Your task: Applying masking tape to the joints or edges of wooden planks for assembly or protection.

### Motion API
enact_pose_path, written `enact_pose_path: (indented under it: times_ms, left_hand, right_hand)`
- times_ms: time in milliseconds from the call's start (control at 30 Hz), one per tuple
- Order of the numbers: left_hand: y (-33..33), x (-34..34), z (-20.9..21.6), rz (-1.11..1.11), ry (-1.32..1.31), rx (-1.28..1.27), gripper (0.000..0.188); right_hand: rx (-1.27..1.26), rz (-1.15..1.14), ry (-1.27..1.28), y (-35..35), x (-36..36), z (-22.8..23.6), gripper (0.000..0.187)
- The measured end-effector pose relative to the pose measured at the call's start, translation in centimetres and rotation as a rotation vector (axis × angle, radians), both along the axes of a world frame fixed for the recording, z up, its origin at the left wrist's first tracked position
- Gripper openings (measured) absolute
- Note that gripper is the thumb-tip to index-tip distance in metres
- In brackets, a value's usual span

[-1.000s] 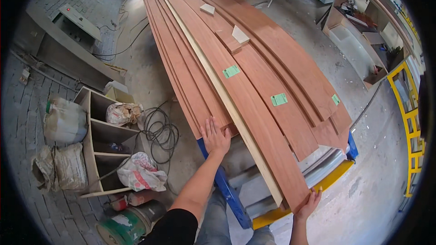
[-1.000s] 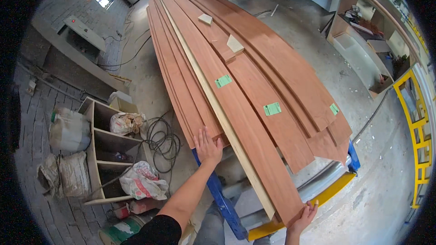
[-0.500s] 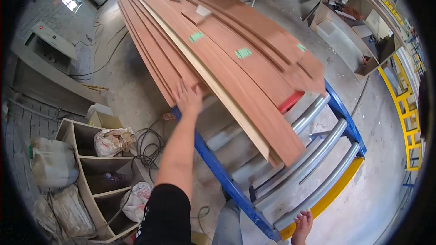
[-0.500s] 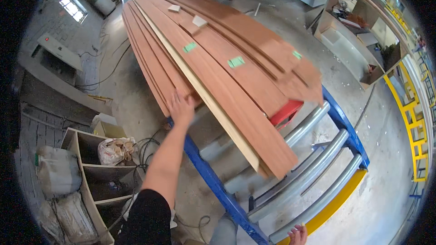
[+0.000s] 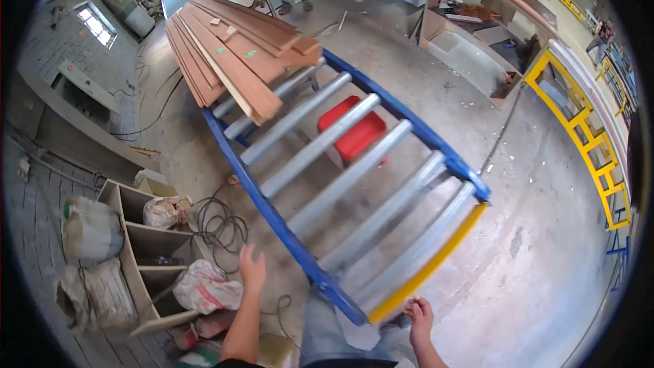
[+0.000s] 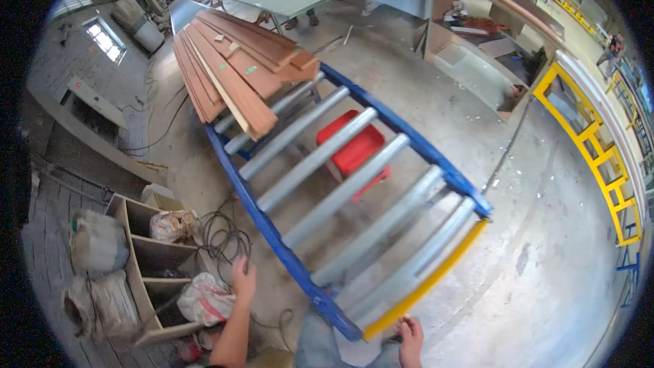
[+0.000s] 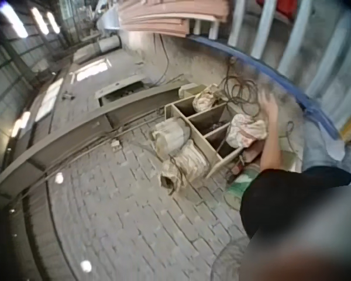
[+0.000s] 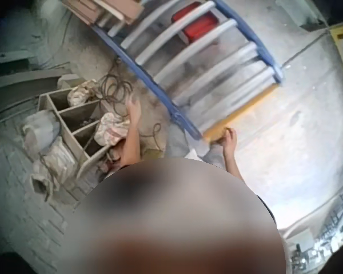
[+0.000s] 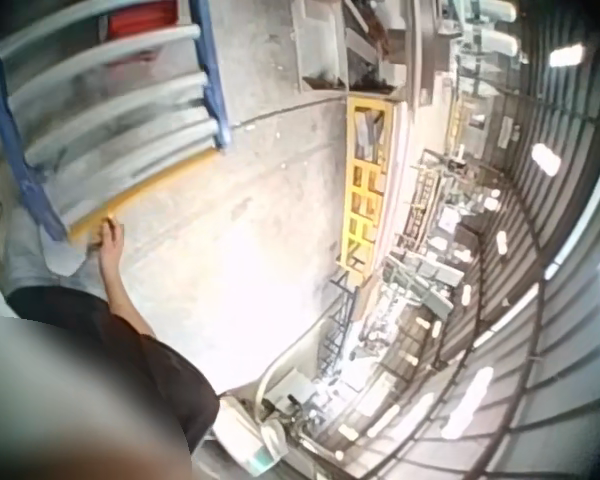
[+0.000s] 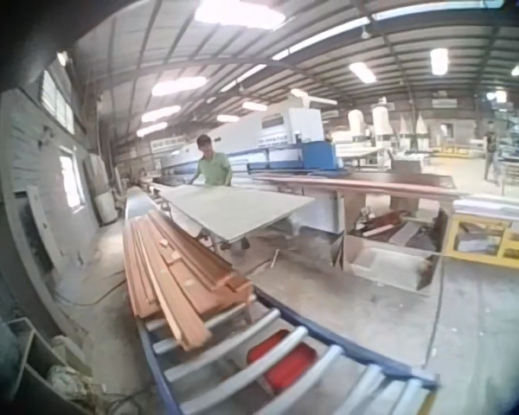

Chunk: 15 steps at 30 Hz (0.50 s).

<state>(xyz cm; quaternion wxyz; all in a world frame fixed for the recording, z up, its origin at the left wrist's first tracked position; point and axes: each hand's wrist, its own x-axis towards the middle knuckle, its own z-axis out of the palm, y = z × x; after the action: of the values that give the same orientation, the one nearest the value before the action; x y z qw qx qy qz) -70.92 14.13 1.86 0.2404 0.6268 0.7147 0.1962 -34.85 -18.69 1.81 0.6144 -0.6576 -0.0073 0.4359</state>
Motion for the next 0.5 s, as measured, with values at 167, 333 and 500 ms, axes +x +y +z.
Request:
enact_pose_path:
  times_ms: [167,333,500]
  left_hand:
    - [-14.3,17.6,5.8,-0.356,-0.186,-0.137,0.046]
    - [-20.3,30.2,10.5,-0.639,-0.33,-0.275,0.048]
    - [-29.0,31.2,4.6,-0.341,-0.135,-0.387,0.048]
  right_hand:
    - [-0.015,-0.12,0.056,-10.5,11.8,4.0,0.028]
    - [-0.064,-0.23,0.027,-17.5,23.6,5.7,0.027]
    - [-0.015,-0.135,-0.027,-11.6,34.2,7.8,0.026]
